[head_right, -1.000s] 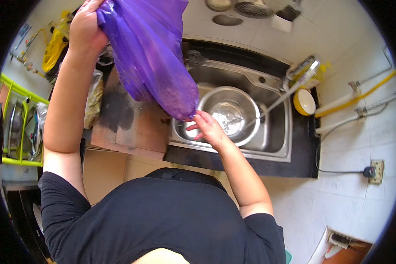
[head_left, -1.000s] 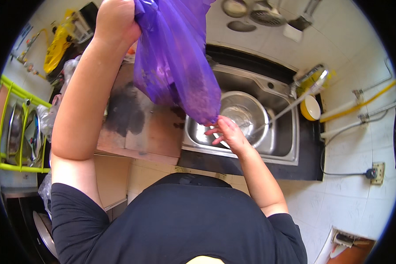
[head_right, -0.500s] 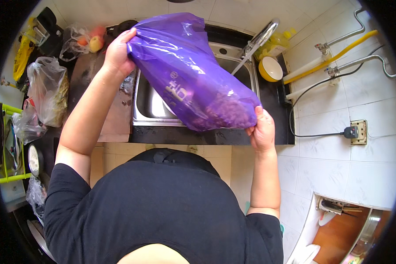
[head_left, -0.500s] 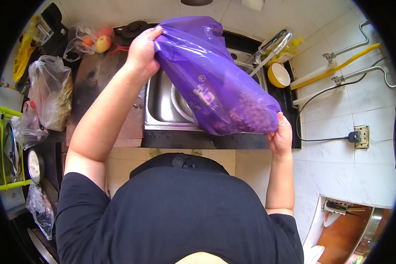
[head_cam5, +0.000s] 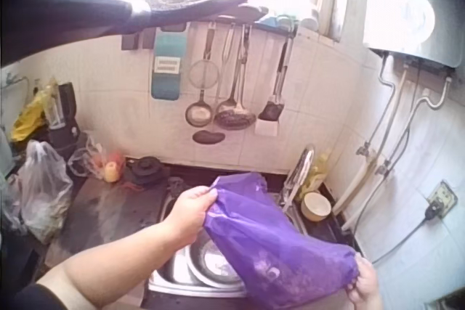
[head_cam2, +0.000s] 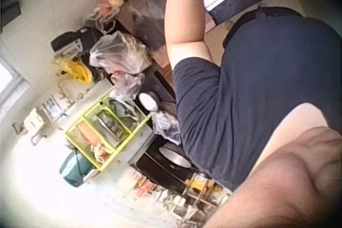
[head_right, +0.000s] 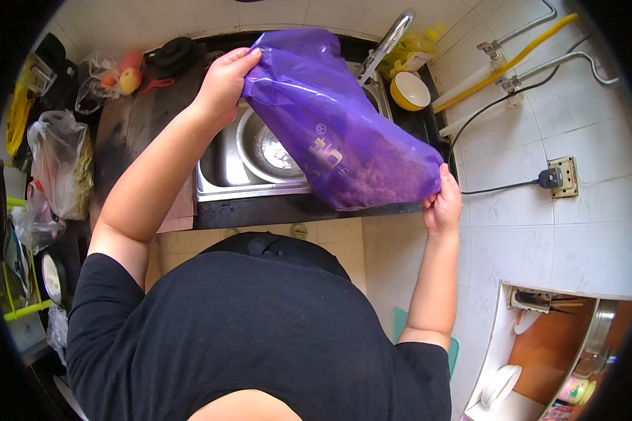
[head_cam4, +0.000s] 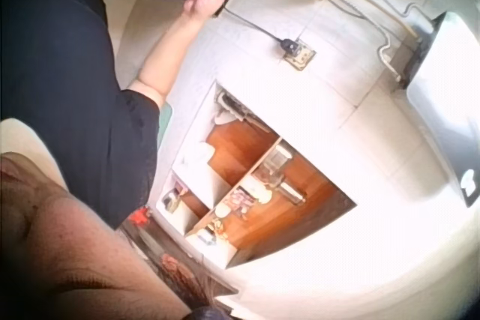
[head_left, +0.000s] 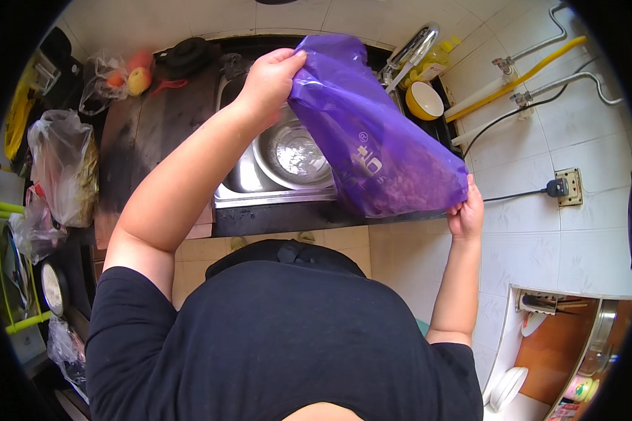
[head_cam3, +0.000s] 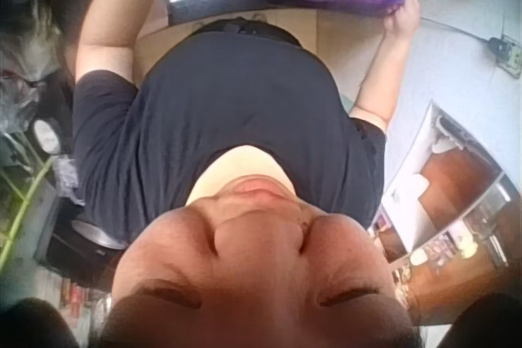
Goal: The person washes chunks of raw meat by hand in a metal bowl under running water, then transfers the meat to a larger bowl. They rinse the bowl and wash their hands. Finally, they pour green beans from a purple bag into the bowl and wash them under the tap.
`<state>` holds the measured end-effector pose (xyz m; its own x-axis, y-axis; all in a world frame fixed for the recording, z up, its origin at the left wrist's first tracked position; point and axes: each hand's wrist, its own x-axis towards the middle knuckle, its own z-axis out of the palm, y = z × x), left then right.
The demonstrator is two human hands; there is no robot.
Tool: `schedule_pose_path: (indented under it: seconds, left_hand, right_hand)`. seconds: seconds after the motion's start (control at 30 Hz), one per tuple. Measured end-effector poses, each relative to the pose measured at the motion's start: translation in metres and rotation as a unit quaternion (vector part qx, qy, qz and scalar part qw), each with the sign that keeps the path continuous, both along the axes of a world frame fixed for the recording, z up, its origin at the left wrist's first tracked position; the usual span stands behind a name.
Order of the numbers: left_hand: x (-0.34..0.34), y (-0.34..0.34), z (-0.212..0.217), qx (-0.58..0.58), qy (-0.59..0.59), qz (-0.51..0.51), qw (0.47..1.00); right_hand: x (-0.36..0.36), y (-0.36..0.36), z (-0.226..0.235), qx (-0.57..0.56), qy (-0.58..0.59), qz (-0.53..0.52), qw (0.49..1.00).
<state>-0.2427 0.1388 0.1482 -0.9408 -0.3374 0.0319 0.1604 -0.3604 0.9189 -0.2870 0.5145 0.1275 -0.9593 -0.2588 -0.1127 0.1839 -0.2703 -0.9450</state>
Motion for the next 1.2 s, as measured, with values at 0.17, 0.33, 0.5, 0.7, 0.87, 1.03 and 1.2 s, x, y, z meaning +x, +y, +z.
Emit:
schedule_pose_path:
  seconds: [0.17, 0.33, 0.5, 0.7, 0.87, 1.03, 1.2]
  left_hand:
    - [-0.017, -0.019, -0.055, -0.057, -0.155, 0.036, 0.986]
    - [-0.016, -0.016, -0.126, -0.055, -0.313, -0.054, 0.947]
    - [-0.024, -0.022, -0.162, 0.009, -0.329, -0.036, 0.944]
    - [-0.042, -0.005, -0.145, -0.512, -0.184, 0.141, 0.827]
    - [-0.037, 0.071, -0.051, -0.473, 0.152, -0.165, 0.852]
    - [-0.057, 0.076, -0.051, -0.386, 0.065, -0.243, 0.888]
    - [-0.065, 0.059, -0.046, -0.373, 0.036, -0.235, 0.897]
  right_hand:
    - [-0.003, -0.019, 0.032, 0.004, 0.051, 0.059, 0.997]
    - [-0.005, -0.037, 0.033, 0.056, -0.011, 0.007, 0.998]
    - [-0.008, -0.063, 0.028, 0.044, -0.020, 0.053, 0.997]
    - [-0.016, -0.111, 0.027, 0.065, -0.067, -0.021, 0.995]
    - [-0.019, -0.132, 0.015, 0.087, -0.041, -0.027, 0.995]
    - [-0.020, -0.129, 0.010, 0.159, 0.035, 0.059, 0.985]
    - [-0.030, -0.054, -0.055, 0.382, 0.223, 0.045, 0.896]
